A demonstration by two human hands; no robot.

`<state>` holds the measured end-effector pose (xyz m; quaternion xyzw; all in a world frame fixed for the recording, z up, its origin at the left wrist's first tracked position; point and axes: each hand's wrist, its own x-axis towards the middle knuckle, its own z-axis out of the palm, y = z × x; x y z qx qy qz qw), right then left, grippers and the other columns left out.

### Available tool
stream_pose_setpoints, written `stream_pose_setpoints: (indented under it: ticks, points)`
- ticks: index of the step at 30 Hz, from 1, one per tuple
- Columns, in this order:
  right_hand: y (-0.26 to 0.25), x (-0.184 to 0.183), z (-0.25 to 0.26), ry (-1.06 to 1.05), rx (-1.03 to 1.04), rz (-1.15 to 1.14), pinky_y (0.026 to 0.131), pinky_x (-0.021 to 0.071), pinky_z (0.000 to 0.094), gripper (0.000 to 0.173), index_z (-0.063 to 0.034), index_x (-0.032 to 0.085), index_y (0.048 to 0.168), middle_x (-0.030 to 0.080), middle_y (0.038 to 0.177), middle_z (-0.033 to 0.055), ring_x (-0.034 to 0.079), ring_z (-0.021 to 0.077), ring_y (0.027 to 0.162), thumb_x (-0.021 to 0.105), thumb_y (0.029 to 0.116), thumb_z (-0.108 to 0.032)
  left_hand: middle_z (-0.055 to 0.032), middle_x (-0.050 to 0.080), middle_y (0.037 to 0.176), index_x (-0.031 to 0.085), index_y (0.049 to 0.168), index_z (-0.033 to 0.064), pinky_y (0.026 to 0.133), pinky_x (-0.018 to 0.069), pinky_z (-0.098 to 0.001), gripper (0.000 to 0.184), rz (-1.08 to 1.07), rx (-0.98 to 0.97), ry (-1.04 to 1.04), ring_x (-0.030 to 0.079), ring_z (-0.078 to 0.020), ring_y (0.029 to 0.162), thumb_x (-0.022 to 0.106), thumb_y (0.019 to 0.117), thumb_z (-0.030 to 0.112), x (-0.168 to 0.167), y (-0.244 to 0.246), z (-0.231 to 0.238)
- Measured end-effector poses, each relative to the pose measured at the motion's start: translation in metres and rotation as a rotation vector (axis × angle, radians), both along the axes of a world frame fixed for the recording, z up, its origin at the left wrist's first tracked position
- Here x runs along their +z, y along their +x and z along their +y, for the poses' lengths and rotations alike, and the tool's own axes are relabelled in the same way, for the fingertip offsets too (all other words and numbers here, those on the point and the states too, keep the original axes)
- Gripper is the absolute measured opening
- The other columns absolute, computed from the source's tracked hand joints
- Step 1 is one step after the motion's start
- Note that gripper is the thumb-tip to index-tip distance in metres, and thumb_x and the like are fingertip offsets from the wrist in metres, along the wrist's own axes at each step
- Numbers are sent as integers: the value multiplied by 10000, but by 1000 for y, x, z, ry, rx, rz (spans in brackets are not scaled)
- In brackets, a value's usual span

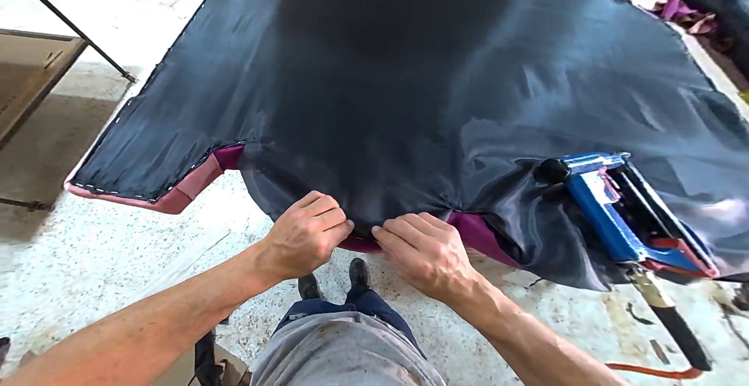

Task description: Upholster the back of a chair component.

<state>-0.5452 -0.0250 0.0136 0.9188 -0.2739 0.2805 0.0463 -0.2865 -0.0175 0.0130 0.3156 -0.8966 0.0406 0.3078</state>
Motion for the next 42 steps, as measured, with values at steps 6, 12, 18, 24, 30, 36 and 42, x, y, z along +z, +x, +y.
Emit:
stream_pose_setpoints:
  ticks: [6,12,18,24,30,36,42]
  points:
    - [0,-4,0,-33,52,8,722,558,340,185,-78,768,998,743,958,51,694,205,881,588,963,-55,-39,694,847,751,865,72,899,547,-350,165,12,-35,-18,670,-203,918,604,932,39,-2,4,0]
    - [-12,-6,-3,-12,161,106,767,573,348,223,-61,753,1081,747,1036,68,698,220,929,552,987,-36,-47,728,993,770,1052,78,993,521,-365,195,-75,-168,-16,667,-210,1022,589,982,70,-12,16,0]
    - [-14,-1,-8,-33,258,173,756,555,347,229,-34,742,1079,733,993,78,679,228,897,531,993,-35,-43,732,1000,773,1034,79,1008,520,-359,204,-97,-195,-5,671,-205,1029,579,978,52,-12,16,0]
    - [-9,10,-11,-35,331,277,707,534,343,225,-21,739,1025,712,942,77,662,229,859,517,991,-23,-35,735,975,772,1003,71,1000,527,-352,199,-130,-247,-7,680,-201,1011,577,970,44,-10,16,-2]
    - [-1,23,-14,-13,380,404,668,513,336,215,-36,717,897,690,895,62,645,216,820,521,983,-21,-23,728,942,757,937,73,996,526,-348,191,-202,-314,33,678,-192,1000,575,956,21,-2,15,-7]
    - [10,28,-11,64,337,443,623,482,329,260,-61,677,767,654,813,46,628,206,783,530,980,-42,-44,707,934,736,928,53,952,538,-352,195,-382,-398,95,667,-212,987,550,984,33,13,12,-17]
    - [-2,12,-3,143,212,265,674,524,331,239,-67,665,816,656,875,50,635,213,824,512,999,-55,-6,645,1378,738,933,121,1112,374,-484,242,-682,-495,247,464,-248,1414,515,869,188,40,10,-30]
